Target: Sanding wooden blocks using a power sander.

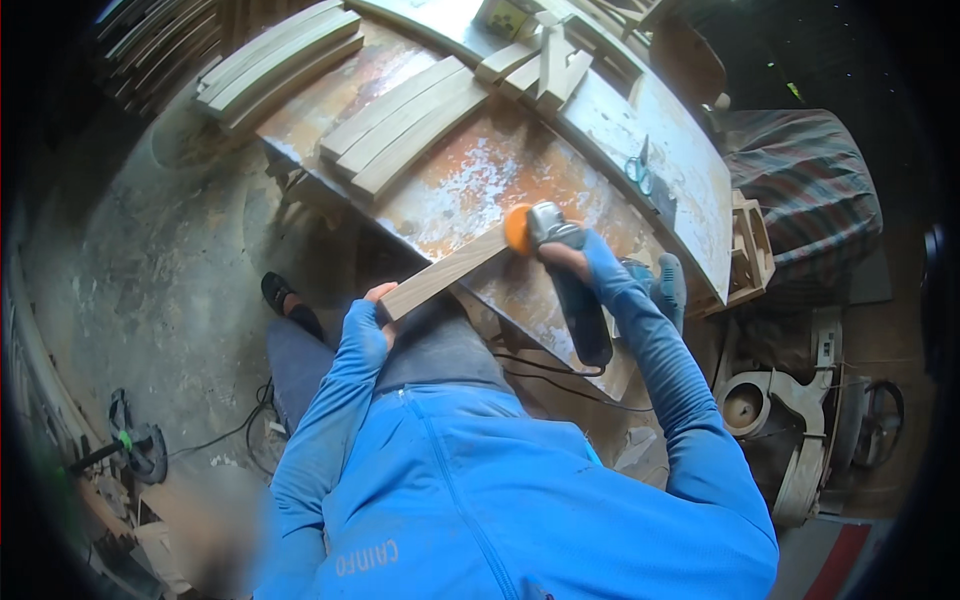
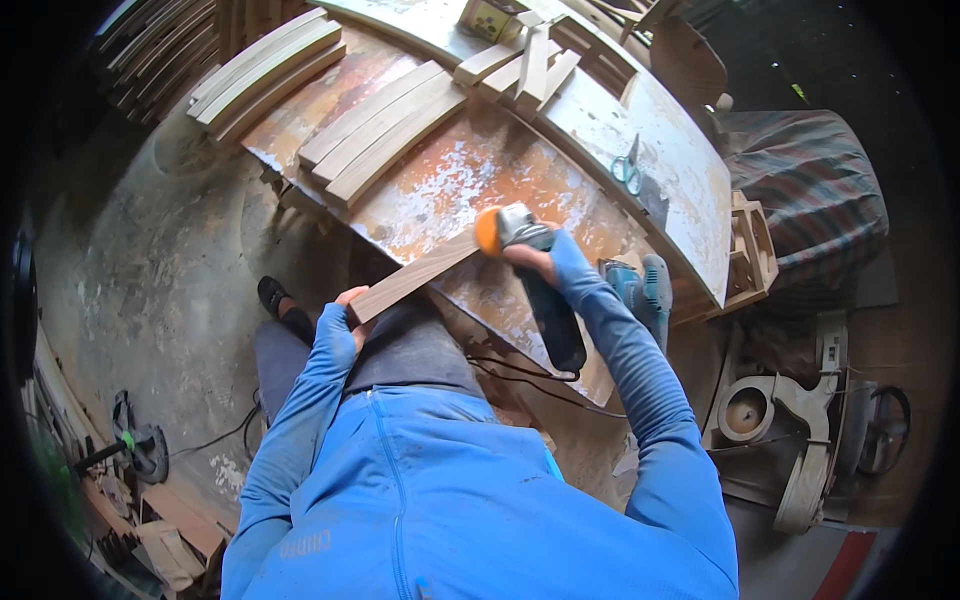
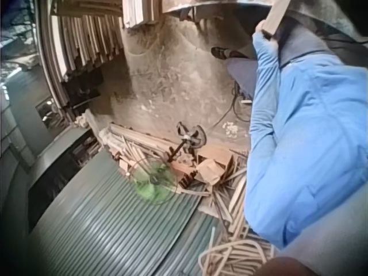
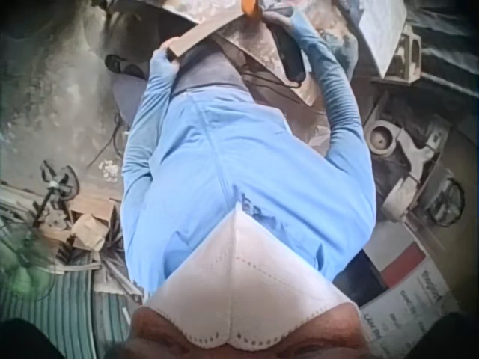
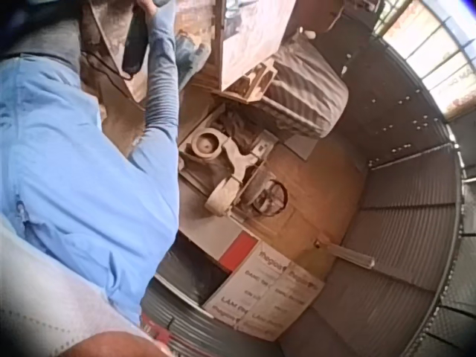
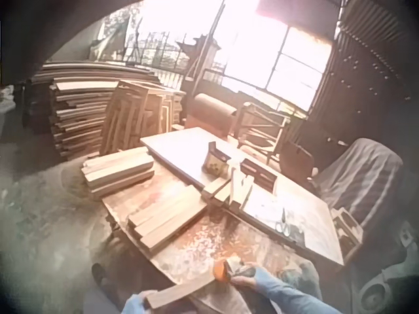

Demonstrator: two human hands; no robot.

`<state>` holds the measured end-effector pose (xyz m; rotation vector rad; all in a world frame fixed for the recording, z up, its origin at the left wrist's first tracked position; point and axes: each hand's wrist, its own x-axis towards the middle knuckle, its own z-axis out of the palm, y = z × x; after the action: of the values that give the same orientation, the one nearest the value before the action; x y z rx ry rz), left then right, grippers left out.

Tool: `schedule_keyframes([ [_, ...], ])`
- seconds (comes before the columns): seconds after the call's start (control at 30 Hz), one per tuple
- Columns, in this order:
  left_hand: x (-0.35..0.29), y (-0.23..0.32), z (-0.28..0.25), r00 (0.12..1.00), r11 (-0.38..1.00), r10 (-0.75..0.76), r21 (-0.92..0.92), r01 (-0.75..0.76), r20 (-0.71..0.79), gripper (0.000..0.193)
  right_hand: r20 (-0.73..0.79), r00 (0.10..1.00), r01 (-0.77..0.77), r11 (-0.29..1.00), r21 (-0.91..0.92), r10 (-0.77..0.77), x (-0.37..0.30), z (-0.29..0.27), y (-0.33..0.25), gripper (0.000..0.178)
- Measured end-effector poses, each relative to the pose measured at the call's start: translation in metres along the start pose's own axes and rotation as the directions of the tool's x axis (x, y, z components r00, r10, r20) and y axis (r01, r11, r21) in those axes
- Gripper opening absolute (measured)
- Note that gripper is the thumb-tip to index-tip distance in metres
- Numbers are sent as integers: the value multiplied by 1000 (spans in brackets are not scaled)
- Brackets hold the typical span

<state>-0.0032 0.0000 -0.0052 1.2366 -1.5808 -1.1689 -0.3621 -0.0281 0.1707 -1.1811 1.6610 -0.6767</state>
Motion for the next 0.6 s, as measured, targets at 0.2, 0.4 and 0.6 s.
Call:
schedule_keyframes([
  [0.2, 3, 7, -1, 1000, 1000, -27, 4, 27, 3, 55, 224, 974, 72, 969, -236, -18, -19, 71, -32, 102],
  [0.4, 6, 6, -1, 1000, 999, -23, -23, 23, 5, 53, 74, 997, 9, 996, -84, -3, -9, 29, -9, 83],
  [0.6, 3, -13, 1, 999, 999, 46, 5, -45, -19, 49, -127, 992, -4, 1000, 4, 5, 1, 10, 23, 57],
])
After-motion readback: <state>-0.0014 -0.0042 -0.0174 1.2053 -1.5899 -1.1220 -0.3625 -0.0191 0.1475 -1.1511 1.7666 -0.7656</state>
